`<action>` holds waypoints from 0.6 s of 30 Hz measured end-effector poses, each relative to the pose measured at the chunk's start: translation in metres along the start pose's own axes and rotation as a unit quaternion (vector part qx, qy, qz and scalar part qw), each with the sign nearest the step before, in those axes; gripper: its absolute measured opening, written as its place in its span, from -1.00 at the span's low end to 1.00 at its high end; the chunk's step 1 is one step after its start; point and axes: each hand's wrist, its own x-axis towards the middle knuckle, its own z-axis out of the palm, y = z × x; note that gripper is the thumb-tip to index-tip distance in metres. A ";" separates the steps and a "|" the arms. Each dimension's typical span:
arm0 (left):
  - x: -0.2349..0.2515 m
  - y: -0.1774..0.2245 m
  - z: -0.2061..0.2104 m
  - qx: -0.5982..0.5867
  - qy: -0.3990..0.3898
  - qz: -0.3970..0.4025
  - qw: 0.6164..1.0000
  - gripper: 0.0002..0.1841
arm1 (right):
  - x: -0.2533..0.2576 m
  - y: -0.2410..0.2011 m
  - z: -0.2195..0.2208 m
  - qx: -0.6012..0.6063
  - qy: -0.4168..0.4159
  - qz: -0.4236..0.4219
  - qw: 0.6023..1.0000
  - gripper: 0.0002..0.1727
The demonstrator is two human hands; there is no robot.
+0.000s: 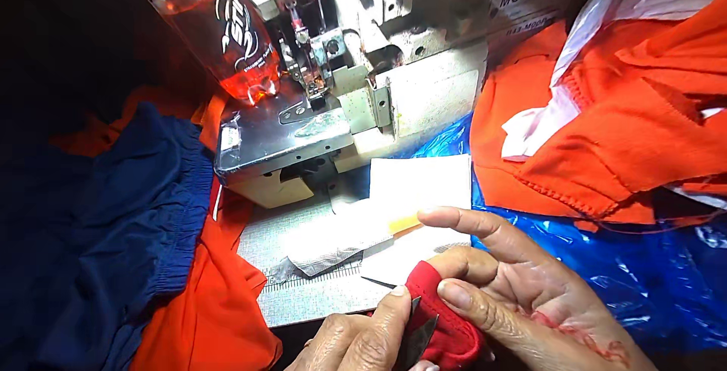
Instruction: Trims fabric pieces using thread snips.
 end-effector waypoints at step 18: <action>0.000 0.003 -0.005 0.027 -0.035 -0.004 0.999 -0.70 | -0.003 0.003 -0.004 -0.040 0.000 -0.040 0.998 -0.48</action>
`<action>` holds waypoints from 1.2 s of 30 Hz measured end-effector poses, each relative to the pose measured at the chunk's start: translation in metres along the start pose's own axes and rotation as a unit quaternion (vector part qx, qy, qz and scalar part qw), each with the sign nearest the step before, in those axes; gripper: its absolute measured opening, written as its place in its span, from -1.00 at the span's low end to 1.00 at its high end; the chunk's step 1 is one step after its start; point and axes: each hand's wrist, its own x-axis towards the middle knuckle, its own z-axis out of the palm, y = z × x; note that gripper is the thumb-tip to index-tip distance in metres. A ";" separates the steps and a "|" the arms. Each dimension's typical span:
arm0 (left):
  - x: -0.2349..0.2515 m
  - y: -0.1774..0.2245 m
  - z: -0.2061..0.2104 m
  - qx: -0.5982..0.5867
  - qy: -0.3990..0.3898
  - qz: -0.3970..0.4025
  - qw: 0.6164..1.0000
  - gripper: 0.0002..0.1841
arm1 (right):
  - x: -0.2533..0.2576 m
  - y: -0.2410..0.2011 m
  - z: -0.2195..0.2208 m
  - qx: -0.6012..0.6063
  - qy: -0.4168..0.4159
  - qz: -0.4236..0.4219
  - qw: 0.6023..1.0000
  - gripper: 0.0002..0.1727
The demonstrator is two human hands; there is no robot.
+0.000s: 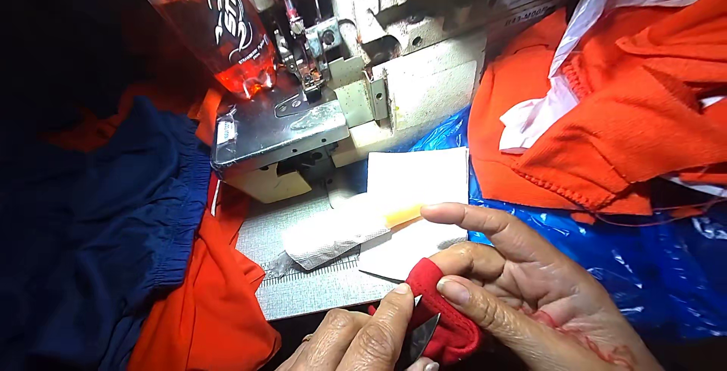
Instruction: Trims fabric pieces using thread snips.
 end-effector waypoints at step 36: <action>-0.019 0.008 0.012 0.099 0.063 0.030 0.993 -0.67 | 0.005 -0.011 0.001 0.110 -0.035 0.137 0.984 -0.66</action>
